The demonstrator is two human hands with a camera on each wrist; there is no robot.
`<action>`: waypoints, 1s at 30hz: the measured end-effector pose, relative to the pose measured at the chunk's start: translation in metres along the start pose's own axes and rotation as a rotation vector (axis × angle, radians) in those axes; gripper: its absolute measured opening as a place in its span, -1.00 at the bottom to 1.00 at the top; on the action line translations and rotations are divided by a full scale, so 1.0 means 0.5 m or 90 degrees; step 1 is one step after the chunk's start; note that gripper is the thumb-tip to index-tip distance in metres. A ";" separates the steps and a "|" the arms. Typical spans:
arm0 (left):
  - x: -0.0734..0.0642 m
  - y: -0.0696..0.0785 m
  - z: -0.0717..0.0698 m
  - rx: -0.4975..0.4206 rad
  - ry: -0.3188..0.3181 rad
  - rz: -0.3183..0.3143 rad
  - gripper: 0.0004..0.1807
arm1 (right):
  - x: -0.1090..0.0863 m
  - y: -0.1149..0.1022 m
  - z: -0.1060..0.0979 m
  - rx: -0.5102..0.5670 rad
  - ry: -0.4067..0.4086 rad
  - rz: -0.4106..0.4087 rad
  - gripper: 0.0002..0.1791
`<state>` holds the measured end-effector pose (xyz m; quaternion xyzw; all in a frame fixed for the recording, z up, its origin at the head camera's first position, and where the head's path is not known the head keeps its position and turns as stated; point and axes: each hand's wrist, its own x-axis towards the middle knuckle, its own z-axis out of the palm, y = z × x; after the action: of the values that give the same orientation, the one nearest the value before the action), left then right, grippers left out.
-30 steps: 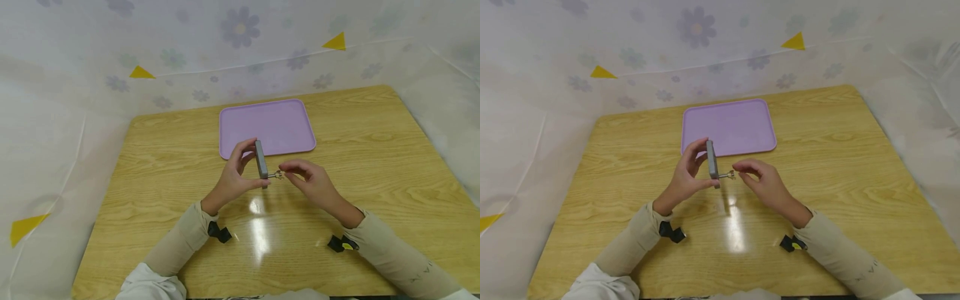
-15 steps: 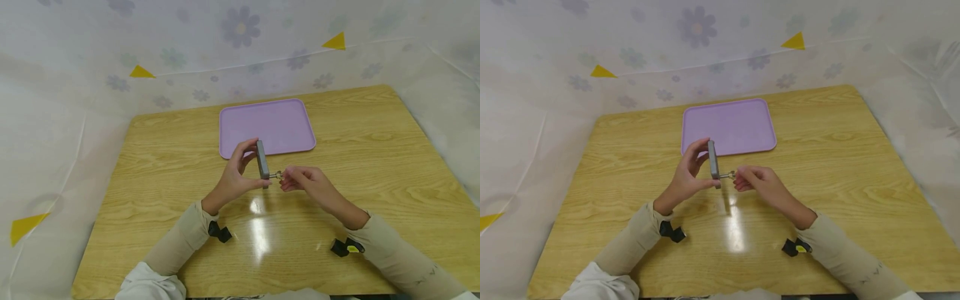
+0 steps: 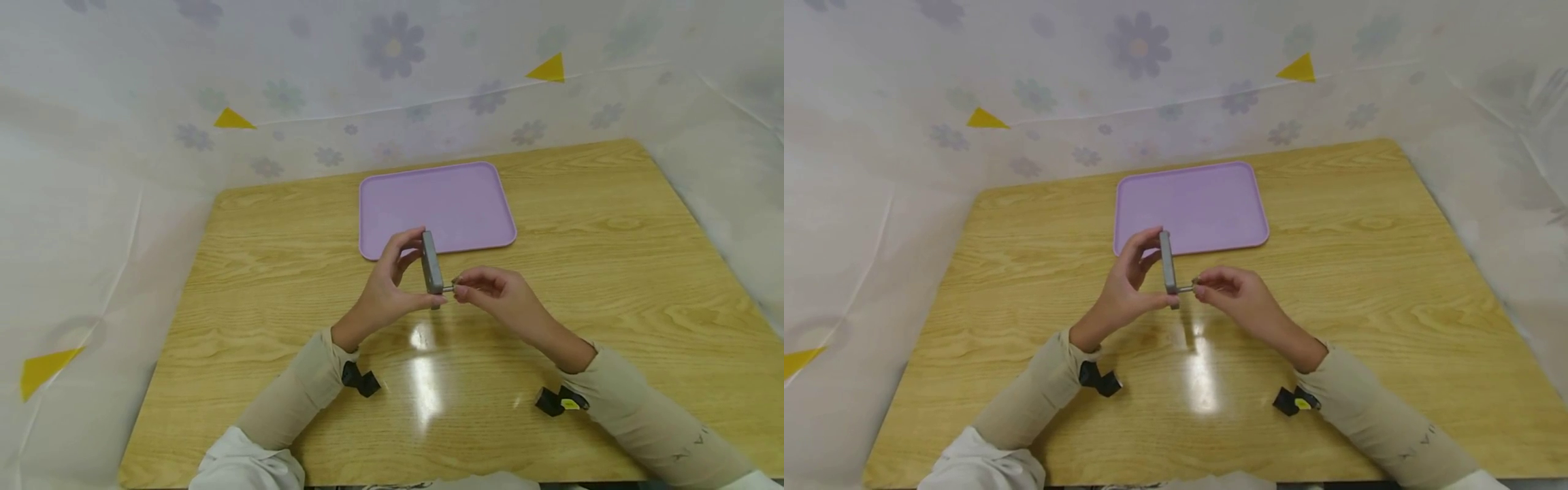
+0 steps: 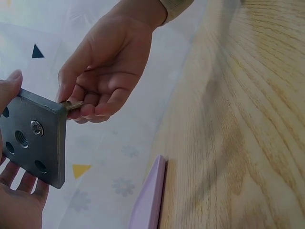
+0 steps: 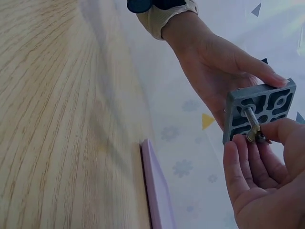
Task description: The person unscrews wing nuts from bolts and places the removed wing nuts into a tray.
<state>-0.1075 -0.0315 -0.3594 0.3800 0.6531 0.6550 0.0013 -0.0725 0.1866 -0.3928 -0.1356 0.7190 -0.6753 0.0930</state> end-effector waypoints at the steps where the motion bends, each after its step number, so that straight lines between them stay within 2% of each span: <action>1: 0.000 0.000 0.000 0.000 0.000 -0.001 0.05 | 0.000 0.000 0.000 -0.003 0.001 -0.009 -0.75; 5: 0.000 0.002 0.001 0.003 0.002 0.001 0.04 | -0.004 -0.021 0.008 -0.069 0.010 -0.077 -0.83; 7: 0.001 0.002 0.002 0.003 0.003 0.006 0.04 | -0.006 -0.033 0.012 -0.126 0.016 -0.140 -0.84; 9: 0.001 0.003 0.002 0.003 0.003 0.011 0.04 | -0.005 -0.039 0.015 -0.196 0.027 -0.226 -0.79; 13: 0.002 0.004 0.001 0.005 0.002 0.019 0.04 | 0.007 -0.003 0.006 -0.283 0.049 -0.372 -0.65; 17: 0.002 0.003 -0.001 0.003 0.003 0.022 0.04 | 0.014 0.018 -0.003 -0.290 0.045 -0.431 -0.57; 20: 0.002 0.002 -0.001 0.002 0.004 0.020 0.04 | 0.011 0.020 -0.006 -0.288 0.065 -0.431 -0.55; 23: 0.003 0.002 0.000 0.000 0.005 0.017 0.04 | 0.004 0.015 -0.007 -0.285 0.113 -0.388 -0.62; 25: 0.003 0.001 0.000 -0.001 0.007 0.016 0.04 | 0.000 0.010 -0.007 -0.262 0.135 -0.331 -0.75; 27: 0.003 0.001 0.000 -0.003 0.008 0.016 0.05 | -0.004 0.005 -0.008 -0.210 0.128 -0.246 -0.88; 30: 0.004 0.001 0.000 -0.003 0.008 0.019 0.05 | -0.005 0.000 -0.008 -0.103 0.083 -0.121 -0.77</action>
<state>-0.1085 -0.0305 -0.3581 0.3855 0.6458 0.6590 -0.0118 -0.0716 0.1913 -0.3928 -0.1662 0.7595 -0.6282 -0.0297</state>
